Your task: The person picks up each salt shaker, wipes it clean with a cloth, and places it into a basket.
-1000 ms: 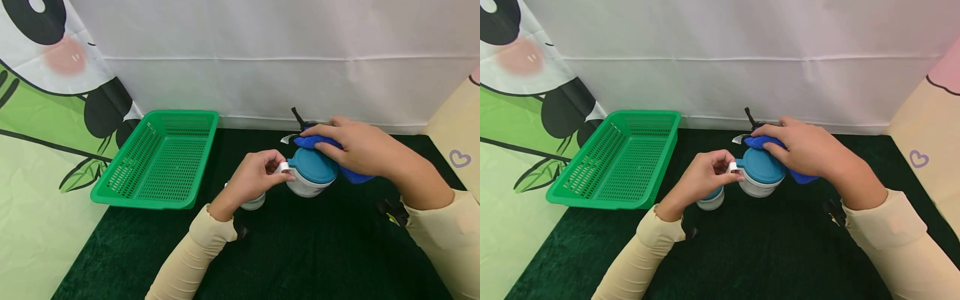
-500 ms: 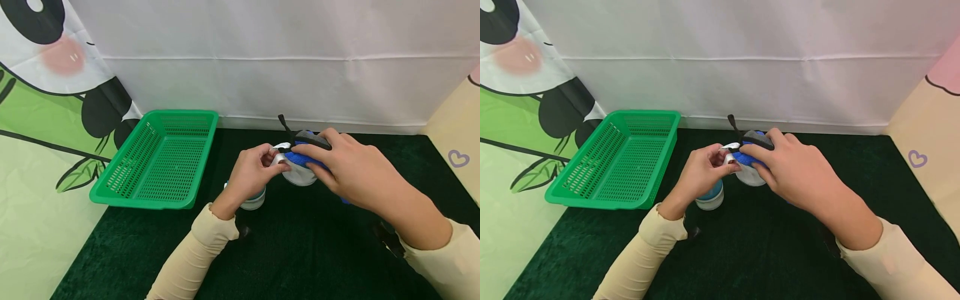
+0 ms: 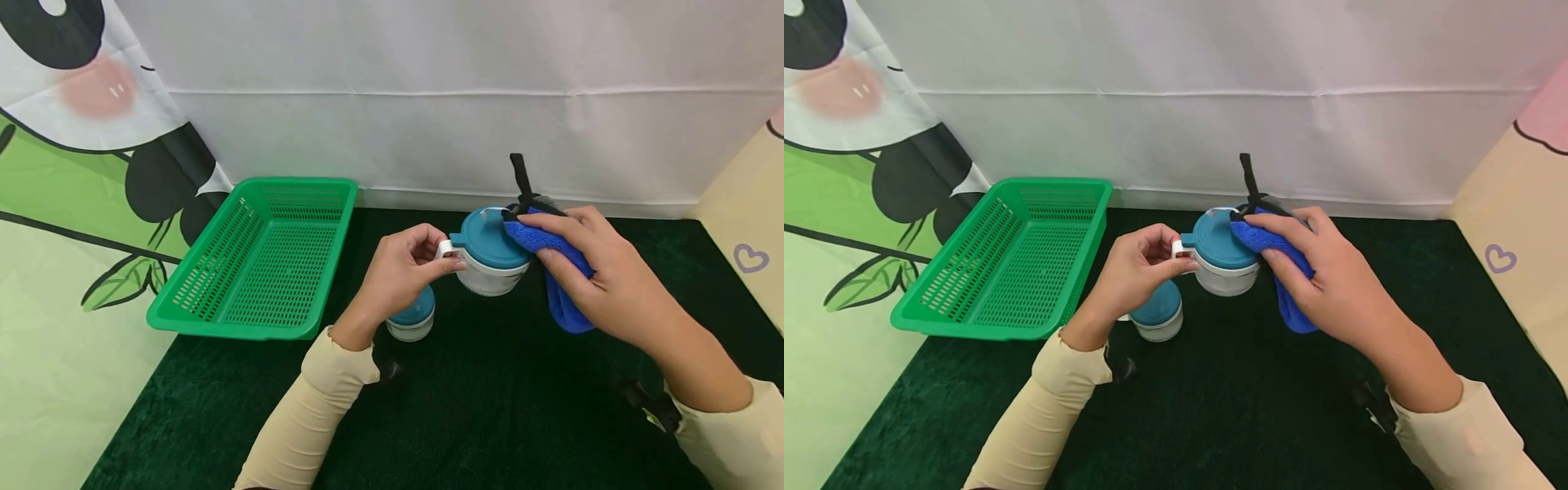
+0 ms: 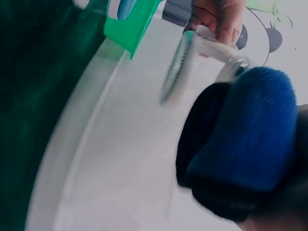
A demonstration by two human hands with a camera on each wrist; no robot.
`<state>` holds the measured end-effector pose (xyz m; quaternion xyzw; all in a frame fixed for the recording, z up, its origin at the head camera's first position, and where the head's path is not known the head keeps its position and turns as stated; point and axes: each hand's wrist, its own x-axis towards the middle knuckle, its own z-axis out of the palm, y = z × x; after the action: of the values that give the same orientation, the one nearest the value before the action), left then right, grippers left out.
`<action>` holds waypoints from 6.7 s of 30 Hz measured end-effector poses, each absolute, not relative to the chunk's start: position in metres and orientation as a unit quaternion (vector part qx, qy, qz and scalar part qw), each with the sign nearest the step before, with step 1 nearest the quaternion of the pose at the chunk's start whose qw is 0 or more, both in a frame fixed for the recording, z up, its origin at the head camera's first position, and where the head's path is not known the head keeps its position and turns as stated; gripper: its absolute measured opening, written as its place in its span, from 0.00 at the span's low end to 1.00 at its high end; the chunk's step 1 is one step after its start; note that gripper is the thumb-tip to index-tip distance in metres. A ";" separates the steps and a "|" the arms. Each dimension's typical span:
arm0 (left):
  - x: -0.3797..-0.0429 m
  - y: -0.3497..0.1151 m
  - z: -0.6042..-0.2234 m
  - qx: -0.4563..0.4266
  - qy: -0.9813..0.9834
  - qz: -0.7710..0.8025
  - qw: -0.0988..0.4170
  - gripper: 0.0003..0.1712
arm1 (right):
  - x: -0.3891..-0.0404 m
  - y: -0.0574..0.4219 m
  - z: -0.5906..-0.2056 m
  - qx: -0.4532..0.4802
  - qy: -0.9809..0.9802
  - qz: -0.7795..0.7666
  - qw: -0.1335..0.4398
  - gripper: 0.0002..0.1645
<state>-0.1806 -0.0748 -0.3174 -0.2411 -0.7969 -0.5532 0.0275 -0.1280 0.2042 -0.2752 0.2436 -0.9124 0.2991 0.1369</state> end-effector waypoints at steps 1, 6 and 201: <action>-0.181 -0.076 -0.317 -0.247 -0.793 -0.556 0.022 0.09 | -0.131 0.207 -0.277 0.245 -0.901 0.335 0.125 0.29; -0.182 -0.079 -0.318 -0.285 -0.779 -0.558 -0.004 0.08 | -0.148 0.220 -0.276 0.258 -0.860 0.439 0.040 0.29; -0.193 -0.292 -0.316 0.062 -0.960 -0.265 -0.072 0.26 | -0.143 0.212 -0.331 0.226 -0.922 0.315 -0.008 0.29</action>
<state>-0.1929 -0.2920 -0.3157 0.0617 -0.9596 -0.2650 -0.0720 -0.1431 0.2122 -0.3310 0.2263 -0.9216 0.3152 -0.0079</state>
